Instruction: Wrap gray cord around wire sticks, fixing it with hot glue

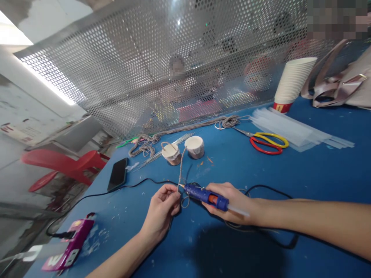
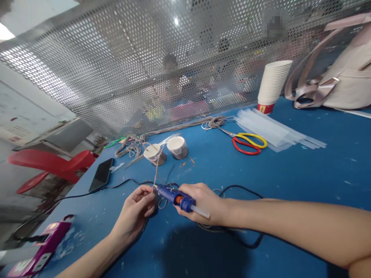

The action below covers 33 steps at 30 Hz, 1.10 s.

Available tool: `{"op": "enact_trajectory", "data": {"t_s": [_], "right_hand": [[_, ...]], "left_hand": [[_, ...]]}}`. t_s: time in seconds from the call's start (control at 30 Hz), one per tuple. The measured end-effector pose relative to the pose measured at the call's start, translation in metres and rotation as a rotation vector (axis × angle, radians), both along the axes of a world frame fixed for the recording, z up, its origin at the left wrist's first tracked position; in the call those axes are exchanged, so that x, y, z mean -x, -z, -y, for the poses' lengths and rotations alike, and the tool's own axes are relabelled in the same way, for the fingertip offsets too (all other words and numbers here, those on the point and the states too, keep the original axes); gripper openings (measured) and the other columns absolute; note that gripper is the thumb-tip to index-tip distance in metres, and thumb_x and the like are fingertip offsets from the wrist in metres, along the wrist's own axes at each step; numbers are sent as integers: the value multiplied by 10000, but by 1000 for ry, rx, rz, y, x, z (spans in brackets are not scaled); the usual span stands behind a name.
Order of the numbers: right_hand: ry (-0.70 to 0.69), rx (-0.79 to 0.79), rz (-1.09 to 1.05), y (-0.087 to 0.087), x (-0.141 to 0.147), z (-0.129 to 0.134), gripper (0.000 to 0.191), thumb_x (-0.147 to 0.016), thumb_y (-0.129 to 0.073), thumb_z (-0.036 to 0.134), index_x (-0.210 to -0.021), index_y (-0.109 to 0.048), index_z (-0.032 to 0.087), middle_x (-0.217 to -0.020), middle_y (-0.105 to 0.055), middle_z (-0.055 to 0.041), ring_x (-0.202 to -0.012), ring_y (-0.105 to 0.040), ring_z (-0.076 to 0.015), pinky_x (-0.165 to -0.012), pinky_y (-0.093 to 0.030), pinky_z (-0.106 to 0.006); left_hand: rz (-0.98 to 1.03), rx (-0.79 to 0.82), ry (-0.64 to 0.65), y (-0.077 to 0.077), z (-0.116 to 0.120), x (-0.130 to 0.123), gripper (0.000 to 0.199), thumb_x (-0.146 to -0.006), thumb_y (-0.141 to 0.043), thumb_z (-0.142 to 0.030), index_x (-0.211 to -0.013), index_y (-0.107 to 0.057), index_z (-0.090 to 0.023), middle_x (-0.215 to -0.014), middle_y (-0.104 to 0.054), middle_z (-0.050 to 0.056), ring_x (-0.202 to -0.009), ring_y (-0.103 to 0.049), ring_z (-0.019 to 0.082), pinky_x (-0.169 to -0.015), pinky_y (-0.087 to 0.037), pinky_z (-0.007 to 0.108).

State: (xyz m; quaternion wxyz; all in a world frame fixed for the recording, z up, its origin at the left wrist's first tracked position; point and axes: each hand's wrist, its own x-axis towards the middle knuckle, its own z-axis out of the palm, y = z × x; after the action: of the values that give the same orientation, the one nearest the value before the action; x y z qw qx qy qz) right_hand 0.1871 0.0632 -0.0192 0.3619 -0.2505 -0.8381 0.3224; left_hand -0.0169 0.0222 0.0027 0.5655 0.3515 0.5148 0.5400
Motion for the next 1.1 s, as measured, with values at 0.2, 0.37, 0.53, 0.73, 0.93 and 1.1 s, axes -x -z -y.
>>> {"op": "enact_trajectory", "data": {"t_s": [0.2, 0.37, 0.53, 0.73, 0.93, 1.1], "right_hand": [[19, -25, -20, 0, 1, 2, 76, -785, -530, 239, -767, -539, 165, -628, -571, -7, -501, -463, -101, -511, -371, -209], [7, -57, 11, 0, -1, 2, 73, -773, -541, 238, -790, -545, 167, -645, -593, -18, -516, -488, -112, -525, -379, -217], [15, -48, -3, -1, -1, 1, 85, -789, -533, 247, -787, -543, 163, -630, -570, -9, -505, -467, -105, -509, -368, -212], [18, -23, 0, -2, -2, 0, 98, -804, -518, 264, -774, -534, 171, -633, -570, -5, -501, -462, -100, -500, -366, -206], [11, -45, 8, -2, -1, 0, 91, -794, -524, 257, -794, -542, 168, -640, -583, -11, -517, -489, -109, -523, -384, -217], [-1, -12, 24, -4, -2, -1, 97, -800, -517, 259, -753, -524, 175, -614, -560, 2, -494, -464, -100, -494, -369, -207]], "left_hand": [[2, -12, -19, -2, -1, -3, 212, -631, -768, -211, -717, -586, -143, -503, -463, -74, -385, -338, 10, -387, -222, 154], [20, -25, -30, -3, 0, -4, 213, -623, -771, -186, -707, -579, -144, -597, -549, -42, -402, -370, 13, -380, -252, 154], [66, -7, -6, -3, 2, -4, 181, -650, -751, -173, -713, -583, -159, -508, -490, -58, -429, -395, 39, -373, -277, 145], [74, 10, 17, -3, 2, -3, 147, -689, -724, -187, -718, -581, -166, -494, -497, -53, -412, -394, 39, -369, -287, 144], [87, 31, 29, -5, 3, -4, 150, -695, -721, -204, -728, -579, -168, -488, -492, -53, -412, -390, 42, -371, -287, 144], [85, 35, 27, -7, 4, -5, 171, -680, -731, -213, -728, -574, -168, -485, -482, -53, -426, -389, 48, -373, -282, 143]]}}
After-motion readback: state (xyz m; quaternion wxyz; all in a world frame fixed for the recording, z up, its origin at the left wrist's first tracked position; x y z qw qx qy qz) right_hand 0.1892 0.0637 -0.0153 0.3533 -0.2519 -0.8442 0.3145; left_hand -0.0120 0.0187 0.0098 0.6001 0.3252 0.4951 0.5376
